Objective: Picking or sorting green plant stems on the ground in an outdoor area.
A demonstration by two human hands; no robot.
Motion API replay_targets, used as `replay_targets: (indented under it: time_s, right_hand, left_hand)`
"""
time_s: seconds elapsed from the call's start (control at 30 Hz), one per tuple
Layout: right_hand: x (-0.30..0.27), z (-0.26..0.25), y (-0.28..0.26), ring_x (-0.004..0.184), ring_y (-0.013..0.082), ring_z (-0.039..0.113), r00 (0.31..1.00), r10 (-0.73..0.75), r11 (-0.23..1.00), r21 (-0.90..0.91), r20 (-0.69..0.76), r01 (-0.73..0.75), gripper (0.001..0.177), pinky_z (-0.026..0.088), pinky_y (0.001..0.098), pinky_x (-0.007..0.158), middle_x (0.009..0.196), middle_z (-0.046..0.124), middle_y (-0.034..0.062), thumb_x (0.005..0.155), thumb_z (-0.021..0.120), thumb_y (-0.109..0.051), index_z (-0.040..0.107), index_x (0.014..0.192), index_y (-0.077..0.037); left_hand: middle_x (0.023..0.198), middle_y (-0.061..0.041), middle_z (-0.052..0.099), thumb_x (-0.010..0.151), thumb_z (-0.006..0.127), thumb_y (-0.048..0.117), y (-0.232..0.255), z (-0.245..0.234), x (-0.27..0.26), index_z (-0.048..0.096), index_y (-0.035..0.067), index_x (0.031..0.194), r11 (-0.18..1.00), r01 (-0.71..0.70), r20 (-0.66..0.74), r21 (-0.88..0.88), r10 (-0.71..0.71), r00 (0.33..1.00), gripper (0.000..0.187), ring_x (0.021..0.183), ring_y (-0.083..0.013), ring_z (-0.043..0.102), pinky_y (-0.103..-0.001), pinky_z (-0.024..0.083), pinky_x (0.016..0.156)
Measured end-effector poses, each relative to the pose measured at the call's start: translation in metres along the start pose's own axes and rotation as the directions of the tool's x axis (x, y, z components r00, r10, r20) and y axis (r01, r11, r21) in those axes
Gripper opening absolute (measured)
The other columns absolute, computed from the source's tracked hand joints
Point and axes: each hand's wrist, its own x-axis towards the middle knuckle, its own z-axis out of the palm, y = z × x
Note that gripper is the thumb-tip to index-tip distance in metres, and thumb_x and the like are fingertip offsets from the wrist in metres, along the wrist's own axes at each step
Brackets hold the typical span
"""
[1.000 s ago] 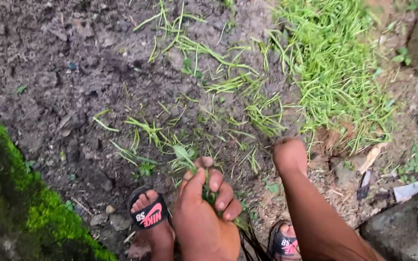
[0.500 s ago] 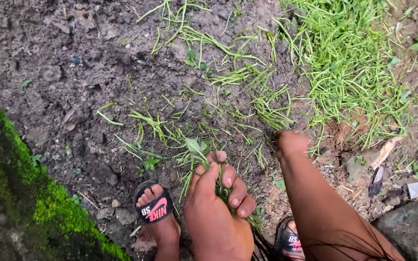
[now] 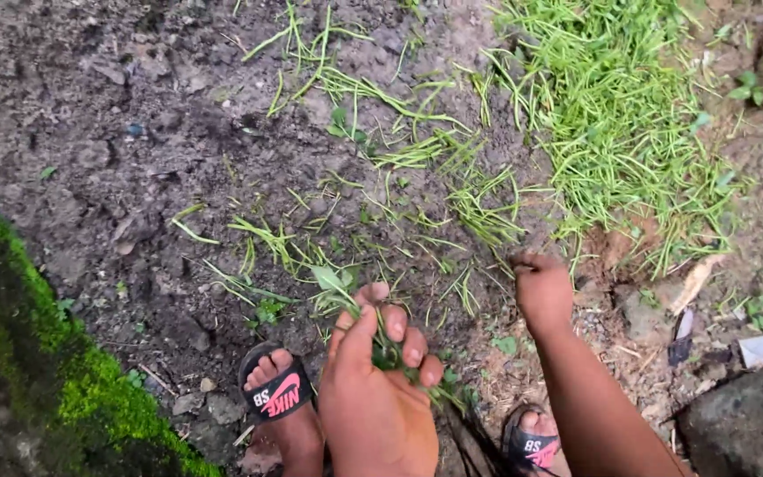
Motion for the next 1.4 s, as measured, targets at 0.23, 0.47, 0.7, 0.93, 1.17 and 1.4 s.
replay_targets:
  time_s: [0.23,0.47,0.7,0.93,1.17,1.4]
  right_hand:
    - [0.001,0.026,-0.002,0.115,0.0432,0.063,0.943,-0.271,0.949,-0.109,0.192,0.295,0.054,0.049,0.046,0.101,0.129,0.066,0.0236,0.084,0.055,-0.009,0.066,0.136,-0.017]
    - [-0.022,0.001,-0.049,0.116,0.0442,0.061,0.985,-0.094,0.967,-0.223,0.144,0.125,0.046,0.048,0.0483,0.102,0.128,0.063,0.0228,0.091,0.054,-0.014,0.069,0.133,-0.024]
    - [-0.008,0.008,-0.034,0.115,0.0428,0.064,0.948,-0.272,0.889,-0.334,0.164,0.313,0.039,0.052,0.0485,0.1,0.13,0.063,0.0214,0.09,0.058,-0.013,0.068,0.128,-0.018]
    - [-0.026,-0.004,-0.06,0.115,0.0421,0.062,0.958,-0.153,0.886,-0.395,0.242,0.241,0.052,0.051,0.0496,0.098,0.132,0.059,0.0206,0.087,0.058,-0.013,0.064,0.136,-0.029]
    - [-0.033,0.002,-0.039,0.109,0.0443,0.062,0.955,-0.294,0.921,-0.252,0.046,0.296,0.052,0.05,0.05,0.095,0.126,0.062,0.0245,0.086,0.061,-0.013,0.062,0.138,-0.013]
    - [-0.09,-0.076,-0.124,0.092,0.0342,0.07,0.99,-0.096,0.985,-0.133,0.102,0.109,0.029,0.055,0.0424,0.087,0.104,0.073,0.0164,0.094,0.073,-0.032,0.076,0.103,-0.005]
  left_hand:
    - [0.075,0.0,0.048,0.096,0.05,0.021,-0.003,-0.002,-0.002,0.058,0.011,0.109,1.0,0.007,0.018,0.02,-0.008,1.0,0.019,0.061,-0.0132,0.045,-0.031,0.037,0.051]
    - [0.074,-0.001,0.048,0.094,0.05,0.021,-0.005,-0.002,-0.001,0.058,0.011,0.107,1.0,0.027,0.0,0.004,-0.027,1.0,0.018,0.06,-0.014,0.044,-0.032,0.037,0.05]
    - [0.073,0.0,0.048,0.094,0.051,0.021,-0.005,0.002,-0.002,0.058,0.011,0.107,1.0,0.018,-0.009,0.003,-0.018,1.0,0.018,0.06,-0.0135,0.044,-0.031,0.036,0.05]
    - [0.074,0.0,0.048,0.095,0.051,0.022,-0.006,0.001,0.0,0.058,0.011,0.108,1.0,0.014,0.024,-0.012,-0.013,1.0,0.019,0.06,-0.0132,0.045,-0.031,0.037,0.05]
    - [0.08,-0.001,0.053,0.098,0.05,0.021,-0.01,0.001,-0.005,0.059,0.01,0.114,0.999,-0.016,0.134,-0.047,0.022,0.991,0.021,0.065,-0.0137,0.048,-0.032,0.041,0.055]
    - [0.105,-0.01,0.066,0.101,0.044,0.027,-0.009,0.005,-0.004,0.055,0.006,0.133,0.996,-0.089,0.302,-0.015,0.09,0.949,0.04,0.095,-0.0251,0.063,-0.042,0.052,0.077]
